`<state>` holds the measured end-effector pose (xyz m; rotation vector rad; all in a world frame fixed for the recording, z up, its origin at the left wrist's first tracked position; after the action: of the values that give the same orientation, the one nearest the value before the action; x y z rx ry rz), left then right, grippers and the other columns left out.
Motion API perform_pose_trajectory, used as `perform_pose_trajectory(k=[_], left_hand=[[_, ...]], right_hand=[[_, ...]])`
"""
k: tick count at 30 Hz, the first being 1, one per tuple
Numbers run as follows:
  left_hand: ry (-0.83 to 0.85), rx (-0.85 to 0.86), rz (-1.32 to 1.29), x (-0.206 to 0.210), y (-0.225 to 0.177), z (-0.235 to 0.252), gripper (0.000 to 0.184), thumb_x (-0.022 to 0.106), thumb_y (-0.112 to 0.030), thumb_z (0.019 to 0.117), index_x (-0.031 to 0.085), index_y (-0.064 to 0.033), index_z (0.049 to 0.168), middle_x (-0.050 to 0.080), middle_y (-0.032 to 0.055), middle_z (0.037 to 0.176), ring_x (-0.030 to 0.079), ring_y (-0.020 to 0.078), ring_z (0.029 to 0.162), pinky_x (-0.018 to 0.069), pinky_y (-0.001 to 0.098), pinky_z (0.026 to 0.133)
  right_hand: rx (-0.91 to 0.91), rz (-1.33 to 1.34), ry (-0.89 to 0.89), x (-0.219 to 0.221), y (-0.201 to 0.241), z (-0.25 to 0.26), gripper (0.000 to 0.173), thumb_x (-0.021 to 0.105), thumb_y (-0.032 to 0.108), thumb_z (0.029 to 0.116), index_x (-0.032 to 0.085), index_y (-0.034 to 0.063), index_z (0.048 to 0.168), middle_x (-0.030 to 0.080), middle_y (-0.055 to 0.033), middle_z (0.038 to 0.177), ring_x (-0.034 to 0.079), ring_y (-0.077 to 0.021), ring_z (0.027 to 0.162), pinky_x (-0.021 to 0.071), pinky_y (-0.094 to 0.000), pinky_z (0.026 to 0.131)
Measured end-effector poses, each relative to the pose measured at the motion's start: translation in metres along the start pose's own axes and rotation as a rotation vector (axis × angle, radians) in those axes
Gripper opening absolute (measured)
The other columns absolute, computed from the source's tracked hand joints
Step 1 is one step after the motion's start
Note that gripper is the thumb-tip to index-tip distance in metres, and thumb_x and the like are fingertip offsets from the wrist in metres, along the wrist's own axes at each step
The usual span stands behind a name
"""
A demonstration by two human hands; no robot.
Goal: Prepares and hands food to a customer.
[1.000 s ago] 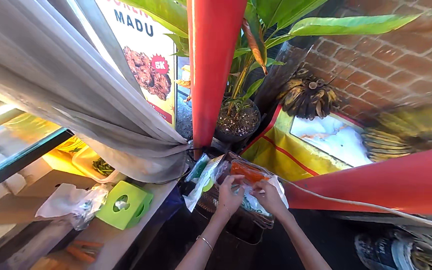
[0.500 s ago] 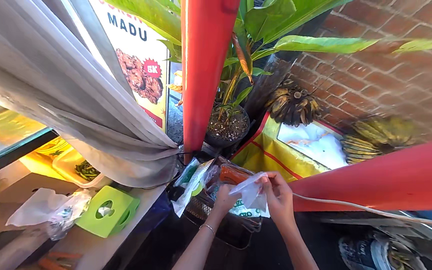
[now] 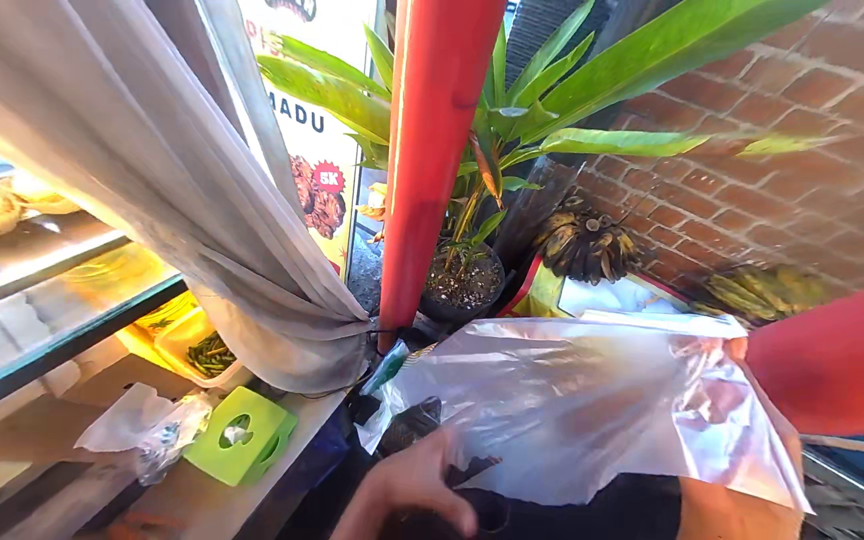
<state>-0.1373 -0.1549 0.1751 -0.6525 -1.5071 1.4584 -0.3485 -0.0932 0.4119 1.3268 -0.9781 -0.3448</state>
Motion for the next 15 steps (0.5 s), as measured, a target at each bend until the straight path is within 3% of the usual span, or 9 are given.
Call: perform_pose_trajectory(k=[1, 2, 3, 5, 8, 10, 12, 14, 15], left_hand=[[-0.016, 0.119, -0.118, -0.005, -0.014, -0.014, 0.105, 0.092, -0.041, 0.0694, 0.038, -0.0067, 0.153, 0.055, 0.0023, 0.147, 0.052, 0.0136, 0.135, 0.0448, 0.0371, 0.114], [-0.064, 0.198, -0.173, -0.010, -0.027, -0.026, 0.092, 0.087, -0.039, 0.0778, 0.041, -0.0100, 0.153, 0.055, 0.0018, 0.149, 0.053, 0.0149, 0.135, 0.0455, 0.0377, 0.114], [-0.163, 0.242, -0.193, -0.014, -0.039, -0.035, 0.067, 0.080, -0.033, 0.0871, 0.055, -0.0102, 0.145, 0.062, 0.0032, 0.142, 0.060, 0.0166, 0.129, 0.0500, 0.0377, 0.109], [-0.445, 0.227, -0.145, -0.015, -0.057, -0.053, 0.023, 0.068, -0.023, 0.0980, 0.075, -0.0082, 0.114, 0.076, 0.0052, 0.111, 0.073, 0.0148, 0.100, 0.0604, 0.0336, 0.089], [-0.677, 0.132, -0.192, -0.021, -0.075, -0.090, 0.016, 0.069, -0.015, 0.0967, 0.077, -0.0041, 0.105, 0.077, 0.0080, 0.100, 0.075, 0.0152, 0.085, 0.0636, 0.0323, 0.078], [-0.888, 0.079, -0.198, -0.017, -0.075, -0.114, 0.007, 0.074, -0.009, 0.0900, 0.077, -0.0038, 0.094, 0.076, 0.0056, 0.086, 0.073, 0.0121, 0.074, 0.0619, 0.0289, 0.069], [-1.088, 0.050, -0.230, -0.008, -0.071, -0.130, 0.006, 0.077, -0.004, 0.0853, 0.072, -0.0018, 0.086, 0.074, 0.0057, 0.077, 0.071, 0.0132, 0.069, 0.0624, 0.0308, 0.067], [-1.248, 0.052, -0.289, 0.006, -0.065, -0.136, 0.013, 0.080, -0.003, 0.0829, 0.068, 0.0003, 0.084, 0.071, 0.0073, 0.075, 0.070, 0.0151, 0.066, 0.0620, 0.0321, 0.064], [-1.307, 0.049, -0.315, 0.015, -0.062, -0.137, 0.017, 0.082, -0.004, 0.0821, 0.067, 0.0009, 0.084, 0.070, 0.0077, 0.074, 0.070, 0.0158, 0.065, 0.0624, 0.0326, 0.062]], right_hand=[[-0.032, 0.109, 0.085, -0.013, -0.007, 0.001, 0.038, 0.023, 0.014, 0.1121, 0.060, 0.0102, 0.106, 0.072, 0.0036, 0.086, 0.069, 0.0021, 0.080, 0.0574, -0.0135, 0.063], [-0.062, 0.226, 0.243, -0.033, -0.018, 0.004, 0.036, 0.031, 0.017, 0.1113, 0.068, 0.0123, 0.111, 0.076, 0.0024, 0.098, 0.071, -0.0007, 0.093, 0.0602, -0.0176, 0.076], [-0.081, 0.256, 0.355, -0.043, -0.026, 0.007, 0.034, 0.035, 0.019, 0.1107, 0.068, 0.0152, 0.116, 0.076, 0.0032, 0.108, 0.069, -0.0012, 0.104, 0.0594, -0.0197, 0.086], [-0.112, 0.207, 0.409, -0.042, -0.035, 0.012, 0.032, 0.037, 0.020, 0.1105, 0.068, 0.0184, 0.117, 0.075, 0.0053, 0.112, 0.068, -0.0005, 0.107, 0.0579, -0.0193, 0.090], [-0.282, -0.133, 0.378, -0.045, -0.066, 0.040, 0.018, 0.052, 0.019, 0.1062, 0.067, 0.0196, 0.116, 0.073, 0.0059, 0.104, 0.070, -0.0026, 0.091, 0.0604, -0.0215, 0.078], [-0.501, -0.518, 0.257, -0.053, -0.097, 0.049, 0.034, 0.059, 0.015, 0.1006, 0.056, 0.0058, 0.134, 0.069, -0.0076, 0.116, 0.070, -0.0108, 0.091, 0.0612, -0.0284, 0.076], [-0.637, -0.755, 0.266, -0.041, -0.113, 0.020, 0.043, 0.059, 0.017, 0.1022, 0.049, -0.0091, 0.134, 0.066, -0.0192, 0.111, 0.067, -0.0174, 0.081, 0.0581, -0.0352, 0.068], [-0.454, -0.768, 0.560, -0.009, -0.130, -0.050, 0.031, 0.056, 0.019, 0.1037, 0.057, -0.0072, 0.121, 0.067, -0.0100, 0.095, 0.067, -0.0126, 0.071, 0.0601, -0.0323, 0.060], [-0.255, -0.761, 0.751, 0.003, -0.145, -0.092, 0.032, 0.058, 0.020, 0.1022, 0.060, -0.0051, 0.122, 0.070, -0.0098, 0.097, 0.070, -0.0154, 0.074, 0.0618, -0.0357, 0.062]])
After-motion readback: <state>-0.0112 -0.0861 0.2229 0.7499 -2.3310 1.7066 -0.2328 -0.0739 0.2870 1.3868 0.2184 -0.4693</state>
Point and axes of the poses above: each hand's wrist, its own z-axis towards the middle knuckle, its own x-axis out of the palm, y = z × x, the point moved 1 cm from there along z, towards the middle knuckle
